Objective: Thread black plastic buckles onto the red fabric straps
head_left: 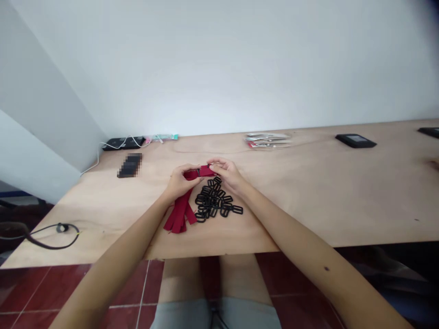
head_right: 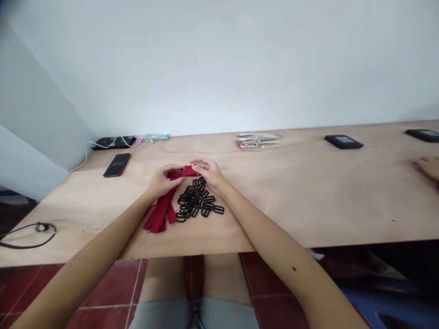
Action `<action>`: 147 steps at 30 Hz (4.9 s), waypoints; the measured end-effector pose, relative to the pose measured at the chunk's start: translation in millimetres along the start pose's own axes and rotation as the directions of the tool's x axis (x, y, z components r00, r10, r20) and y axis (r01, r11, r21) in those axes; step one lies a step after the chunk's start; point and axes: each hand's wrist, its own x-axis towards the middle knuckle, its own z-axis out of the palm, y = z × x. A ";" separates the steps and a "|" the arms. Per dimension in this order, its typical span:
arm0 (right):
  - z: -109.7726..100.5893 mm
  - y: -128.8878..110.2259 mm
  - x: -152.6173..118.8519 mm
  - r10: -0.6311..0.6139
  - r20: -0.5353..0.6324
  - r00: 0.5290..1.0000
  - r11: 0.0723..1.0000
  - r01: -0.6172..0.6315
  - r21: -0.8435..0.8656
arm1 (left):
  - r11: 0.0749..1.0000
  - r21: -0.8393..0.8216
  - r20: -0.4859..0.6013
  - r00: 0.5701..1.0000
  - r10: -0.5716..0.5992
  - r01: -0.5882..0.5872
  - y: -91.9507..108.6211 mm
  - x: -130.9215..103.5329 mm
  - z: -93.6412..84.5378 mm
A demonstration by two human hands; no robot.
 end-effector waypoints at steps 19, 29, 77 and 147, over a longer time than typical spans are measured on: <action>-0.3 7.4 0.2 -0.107 0.128 0.986 0.985 0.122 -0.119 | 0.951 0.217 0.012 0.975 0.223 -0.220 2.7 -3.0 -0.7; 6.6 14.1 -3.9 -0.034 0.206 0.978 0.999 0.035 0.000 | 0.900 0.324 0.010 0.952 0.305 -0.292 22.9 -9.3 8.9; -8.1 -24.1 -11.4 0.097 0.674 0.733 0.727 0.410 -0.551 | 0.912 0.401 0.091 0.994 0.058 -0.090 -5.7 -1.5 -8.1; 10.9 -1.0 -8.3 0.080 -0.020 0.997 0.996 -0.079 0.050 | 0.953 0.237 0.057 0.982 0.180 -0.189 12.6 -3.3 -1.7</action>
